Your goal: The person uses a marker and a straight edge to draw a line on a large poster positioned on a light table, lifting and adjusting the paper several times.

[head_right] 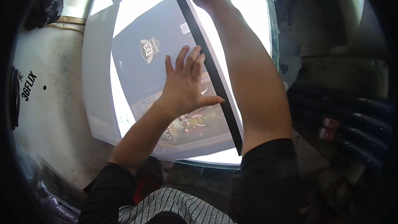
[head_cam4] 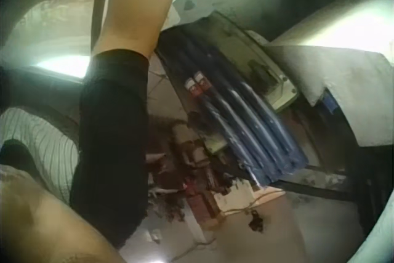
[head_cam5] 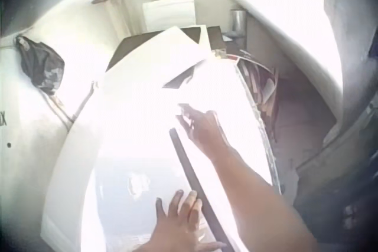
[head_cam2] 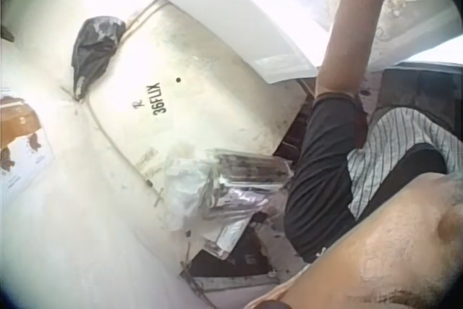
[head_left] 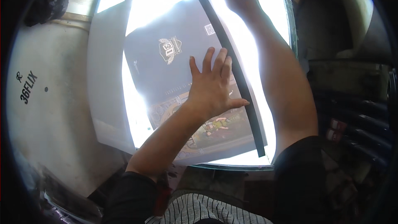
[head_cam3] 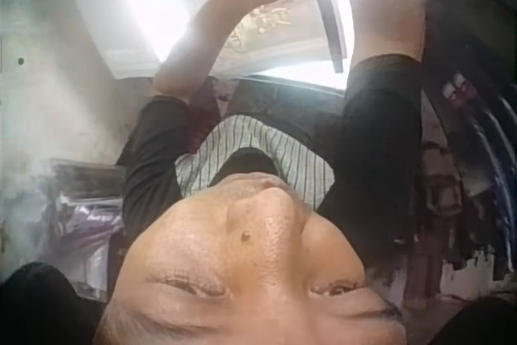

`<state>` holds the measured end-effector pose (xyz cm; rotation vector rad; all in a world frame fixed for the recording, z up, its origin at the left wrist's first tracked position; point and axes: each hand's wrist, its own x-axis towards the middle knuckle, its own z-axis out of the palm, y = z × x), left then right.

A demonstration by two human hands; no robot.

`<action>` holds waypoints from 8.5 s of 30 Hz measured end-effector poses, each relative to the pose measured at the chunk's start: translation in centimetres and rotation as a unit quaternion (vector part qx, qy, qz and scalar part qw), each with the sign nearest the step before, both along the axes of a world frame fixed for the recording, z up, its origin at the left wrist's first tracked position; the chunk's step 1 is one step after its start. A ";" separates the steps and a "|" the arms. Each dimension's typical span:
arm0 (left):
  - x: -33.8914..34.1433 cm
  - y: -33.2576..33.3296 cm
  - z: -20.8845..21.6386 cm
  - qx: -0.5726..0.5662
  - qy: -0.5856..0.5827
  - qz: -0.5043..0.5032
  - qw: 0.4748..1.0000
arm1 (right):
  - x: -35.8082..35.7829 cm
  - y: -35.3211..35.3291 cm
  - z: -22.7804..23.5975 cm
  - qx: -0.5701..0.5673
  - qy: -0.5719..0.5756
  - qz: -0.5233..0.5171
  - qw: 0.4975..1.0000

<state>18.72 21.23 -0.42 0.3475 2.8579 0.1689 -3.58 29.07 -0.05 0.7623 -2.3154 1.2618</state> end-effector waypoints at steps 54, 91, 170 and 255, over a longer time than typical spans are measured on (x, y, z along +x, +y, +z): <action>-9.8 -14.0 -2.7 0.111 0.199 -0.112 0.967 | 44.0 7.8 -1.2 0.136 -0.321 -0.202 0.915; -9.3 -13.3 -2.2 0.046 0.169 -0.074 0.982 | 45.1 7.2 -1.6 0.121 -0.270 -0.211 0.932; -9.3 -13.1 -3.7 0.077 0.178 -0.123 0.973 | 45.1 7.9 -1.9 0.142 -0.271 -0.245 0.920; -8.4 -11.9 -0.1 0.045 0.005 0.011 0.999 | 7.6 -4.5 -5.0 0.087 -0.043 -0.129 0.987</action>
